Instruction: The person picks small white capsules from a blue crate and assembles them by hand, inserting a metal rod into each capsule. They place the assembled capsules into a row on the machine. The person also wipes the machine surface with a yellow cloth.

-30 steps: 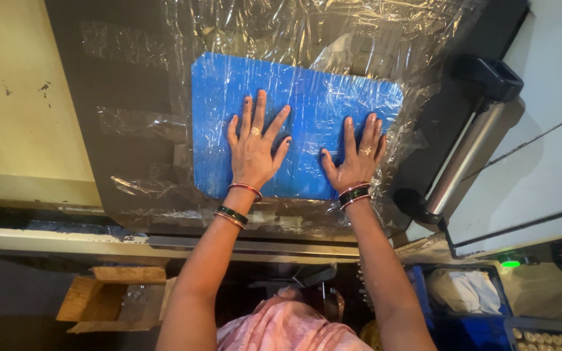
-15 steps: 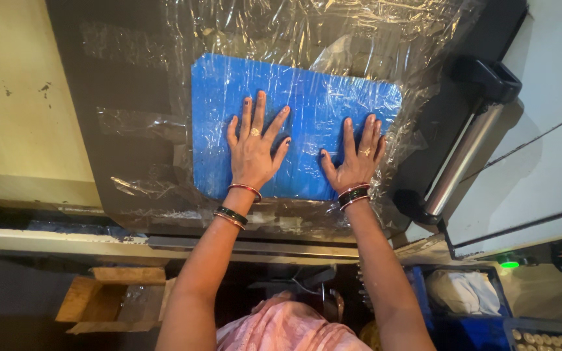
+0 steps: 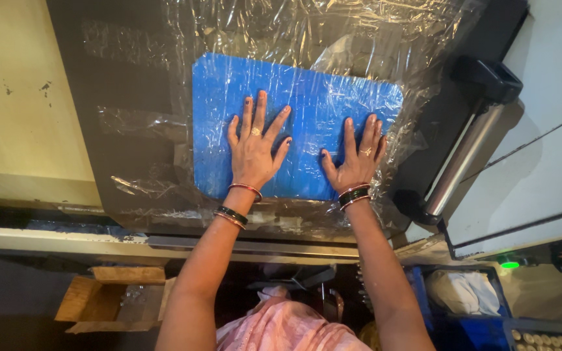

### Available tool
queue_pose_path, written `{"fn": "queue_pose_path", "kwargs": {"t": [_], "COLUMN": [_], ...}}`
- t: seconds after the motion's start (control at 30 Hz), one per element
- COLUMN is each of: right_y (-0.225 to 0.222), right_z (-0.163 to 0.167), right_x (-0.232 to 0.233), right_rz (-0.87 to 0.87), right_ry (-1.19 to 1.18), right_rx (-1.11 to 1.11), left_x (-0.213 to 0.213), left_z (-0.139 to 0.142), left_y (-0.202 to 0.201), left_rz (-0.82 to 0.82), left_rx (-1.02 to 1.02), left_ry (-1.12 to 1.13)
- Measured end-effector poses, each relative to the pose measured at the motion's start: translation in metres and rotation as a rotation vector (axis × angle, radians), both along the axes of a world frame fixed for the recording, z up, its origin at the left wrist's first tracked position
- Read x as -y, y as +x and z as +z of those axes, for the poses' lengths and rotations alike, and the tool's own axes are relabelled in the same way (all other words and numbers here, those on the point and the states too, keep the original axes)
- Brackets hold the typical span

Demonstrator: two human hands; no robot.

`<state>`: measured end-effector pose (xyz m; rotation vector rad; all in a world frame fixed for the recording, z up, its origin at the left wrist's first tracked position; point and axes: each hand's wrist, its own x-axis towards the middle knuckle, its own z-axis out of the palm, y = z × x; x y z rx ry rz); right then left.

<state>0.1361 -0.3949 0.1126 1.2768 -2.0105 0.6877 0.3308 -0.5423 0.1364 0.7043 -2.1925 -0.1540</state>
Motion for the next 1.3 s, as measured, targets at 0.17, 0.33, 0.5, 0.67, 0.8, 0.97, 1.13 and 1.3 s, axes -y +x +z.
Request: {"fn": "queue_pose_path", "kwargs": {"t": [0.17,0.33,0.5,0.67,0.8,0.97,1.13,1.3], "right_y": [-0.0003,-0.0005,-0.0003,0.0002,0.0011,0.0019,0.0011,0.0003], "right_z": [-0.0005,-0.0004,0.0001,0.0012,0.0022,0.0026,0.0016,-0.0002], "right_x": [0.0000,0.0006,0.0003,0.0004,0.0003,0.0002,0.0000,0.0004], "right_rz": [0.003,0.002,0.008,0.012,0.017,0.016,0.017,0.011], "right_ry": [-0.001,-0.001,-0.006,-0.010,-0.006,-0.002,-0.002,-0.008], "right_rx": [-0.003,0.004,-0.004,-0.008,-0.002,-0.006,-0.005,-0.002], "left_x": [0.0002,0.0008,0.0001,0.0003,0.0007,0.0010,0.0006,-0.0001], "left_z": [-0.0002,0.0005,0.0019,0.0024,0.0020,0.0015,0.0012,0.0011], "left_y": [-0.0003,0.0005,0.0009,0.0013,0.0012,0.0012,0.0017,0.0015], "left_rz": [0.006,0.001,0.001,-0.004,-0.009,-0.009,-0.012,-0.005], "left_rx": [0.006,0.006,0.004,-0.008,-0.014,-0.018,-0.021,-0.010], "left_ry": [-0.009,-0.005,-0.006,-0.004,-0.003,-0.004,-0.004,-0.005]}}
